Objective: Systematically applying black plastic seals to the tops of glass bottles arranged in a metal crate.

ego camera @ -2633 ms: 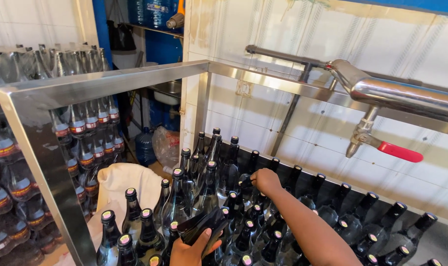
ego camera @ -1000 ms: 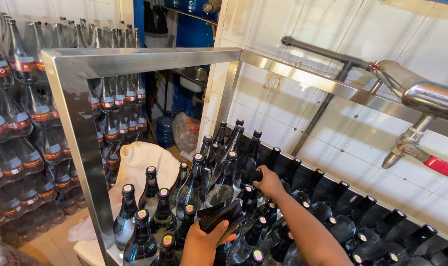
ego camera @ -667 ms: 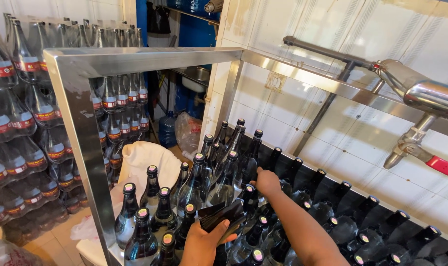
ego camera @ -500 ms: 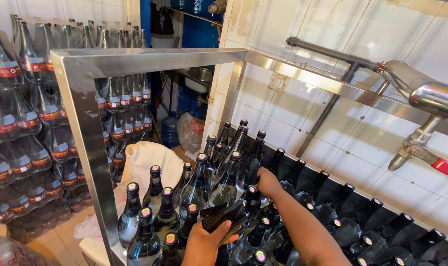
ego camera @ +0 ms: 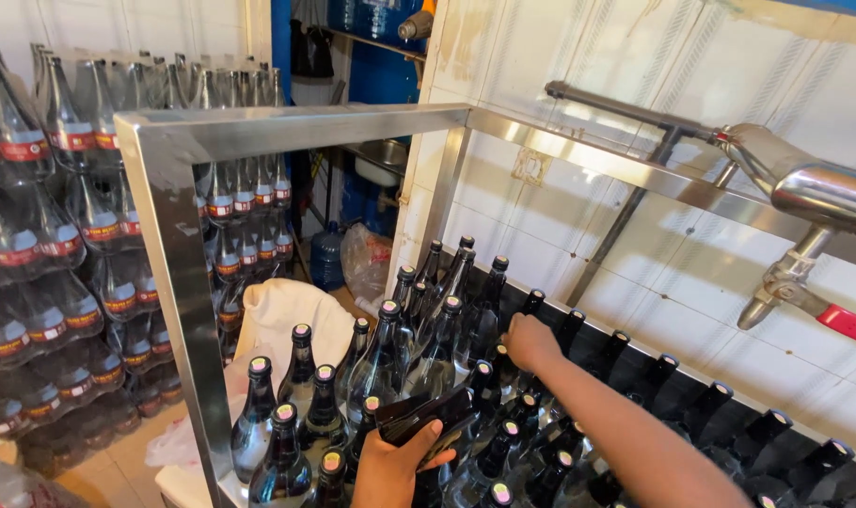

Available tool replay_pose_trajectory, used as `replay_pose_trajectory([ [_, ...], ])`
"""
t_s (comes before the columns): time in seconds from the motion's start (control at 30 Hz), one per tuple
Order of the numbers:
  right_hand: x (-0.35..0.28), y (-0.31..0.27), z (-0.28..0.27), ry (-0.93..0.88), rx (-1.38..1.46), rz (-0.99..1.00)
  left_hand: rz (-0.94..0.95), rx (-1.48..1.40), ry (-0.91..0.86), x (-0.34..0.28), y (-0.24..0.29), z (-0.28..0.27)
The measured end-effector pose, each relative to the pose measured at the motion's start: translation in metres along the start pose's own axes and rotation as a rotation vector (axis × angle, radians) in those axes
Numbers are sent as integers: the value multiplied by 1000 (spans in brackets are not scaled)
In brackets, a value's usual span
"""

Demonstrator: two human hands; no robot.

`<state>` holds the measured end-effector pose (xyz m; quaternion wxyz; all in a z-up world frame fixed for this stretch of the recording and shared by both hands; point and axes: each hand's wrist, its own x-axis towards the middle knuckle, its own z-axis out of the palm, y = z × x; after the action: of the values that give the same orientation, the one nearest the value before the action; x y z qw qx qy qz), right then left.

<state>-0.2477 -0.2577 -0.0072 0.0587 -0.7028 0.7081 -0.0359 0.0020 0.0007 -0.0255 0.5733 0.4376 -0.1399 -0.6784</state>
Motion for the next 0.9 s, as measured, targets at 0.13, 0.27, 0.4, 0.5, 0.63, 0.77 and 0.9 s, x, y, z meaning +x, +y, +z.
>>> replay_pose_trajectory([
  [0.13, -144, -44, -81, -119, 698, -173, -91, 13, 76, -45, 38, 23],
  [0.27, -198, -54, -56, -253, 907, -399, -28, -70, 76, -49, 32, 25],
  [0.4, -206, -53, -33, -9, 983, -527, 64, -55, 23, -61, 32, 25],
  [0.5, -231, -59, -48, 142, 796, -568, 162, -11, -97, -7, -6, -5],
  [0.63, -244, -55, -52, 151, 738, -449, 193, 33, -117, -20, 0, 2],
  [0.77, -252, -53, -67, 193, 848, -332, 221, 61, -79, -22, 0, 4],
  [0.9, -247, -42, -61, 6, 929, -289, 244, 64, -80, -22, 0, 4],
])
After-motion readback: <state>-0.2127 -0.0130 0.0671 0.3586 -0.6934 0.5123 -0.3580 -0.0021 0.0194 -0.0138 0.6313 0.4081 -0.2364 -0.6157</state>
